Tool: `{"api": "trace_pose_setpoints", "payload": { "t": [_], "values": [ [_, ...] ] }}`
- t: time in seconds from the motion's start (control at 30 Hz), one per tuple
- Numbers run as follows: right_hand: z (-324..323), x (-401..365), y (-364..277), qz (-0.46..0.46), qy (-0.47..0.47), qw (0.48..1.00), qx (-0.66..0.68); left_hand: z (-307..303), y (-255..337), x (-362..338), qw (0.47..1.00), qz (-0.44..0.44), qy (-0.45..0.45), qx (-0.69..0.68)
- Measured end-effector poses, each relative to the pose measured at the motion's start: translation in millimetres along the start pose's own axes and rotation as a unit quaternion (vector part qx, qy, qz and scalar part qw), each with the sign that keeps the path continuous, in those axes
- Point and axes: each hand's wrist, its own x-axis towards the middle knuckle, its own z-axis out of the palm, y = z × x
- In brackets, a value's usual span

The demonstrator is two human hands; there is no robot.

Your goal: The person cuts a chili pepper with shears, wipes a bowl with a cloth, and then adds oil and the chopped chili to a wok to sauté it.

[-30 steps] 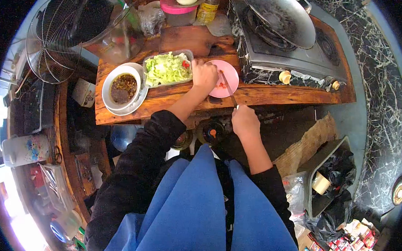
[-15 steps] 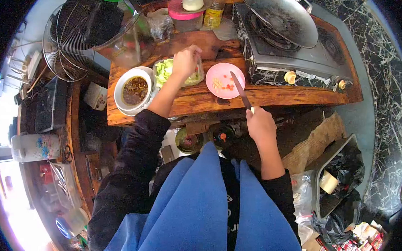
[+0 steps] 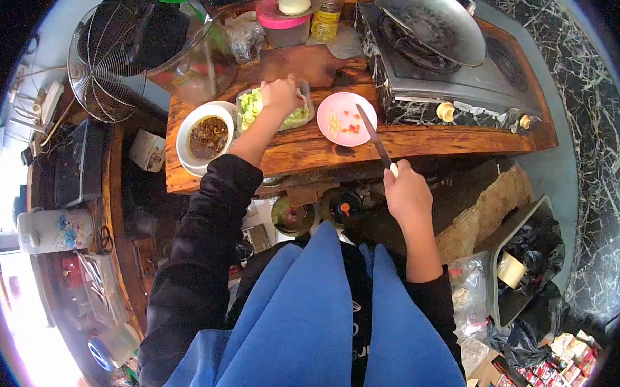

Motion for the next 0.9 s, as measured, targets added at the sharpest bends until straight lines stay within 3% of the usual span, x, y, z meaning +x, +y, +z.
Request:
{"api": "trace_pose_setpoints", "payload": {
  "t": [0.17, 0.3, 0.4, 0.47, 0.5, 0.57, 0.67, 0.73, 0.77, 0.83, 0.9],
  "values": [
    [-3, -23, 5, 0.005, 0.044, 0.999, 0.016, 8, -1, 1, 1.0, 0.008, 0.007, -0.012],
    [16, -39, 15, -0.069, 0.125, 0.988, 0.051, 1, 2, -4, 0.999, -0.024, 0.022, -0.01],
    [24, -49, 13, -0.092, 0.124, 0.986, 0.058, 2, -2, -3, 0.994, -0.055, 0.081, -0.049],
    [26, -55, 10, -0.097, 0.11, 0.988, 0.052, -3, -3, -12, 0.981, -0.007, 0.17, -0.095],
    [28, -57, 9, -0.097, 0.113, 0.988, 0.05, -2, -4, -14, 0.98, -0.007, 0.173, -0.097],
    [35, -60, 8, -0.117, 0.117, 0.986, 0.024, 1, -5, -17, 0.933, 0.058, 0.319, -0.154],
    [44, -64, 4, -0.14, 0.183, 0.971, -0.064, -13, 13, -42, 0.906, 0.099, 0.316, -0.263],
    [48, -65, 1, -0.133, 0.192, 0.969, -0.078, -5, 24, -55, 0.896, 0.248, 0.255, -0.266],
    [49, -65, 0, -0.125, 0.199, 0.969, -0.08, -2, 29, -65, 0.895, 0.248, 0.256, -0.267],
    [48, -68, -1, -0.117, 0.206, 0.968, -0.083, -9, 42, -89, 0.913, 0.327, 0.19, -0.15],
    [45, -72, -3, -0.104, 0.204, 0.969, -0.095, -1, 50, -89, 0.927, 0.305, 0.195, -0.098]
  ]
}}
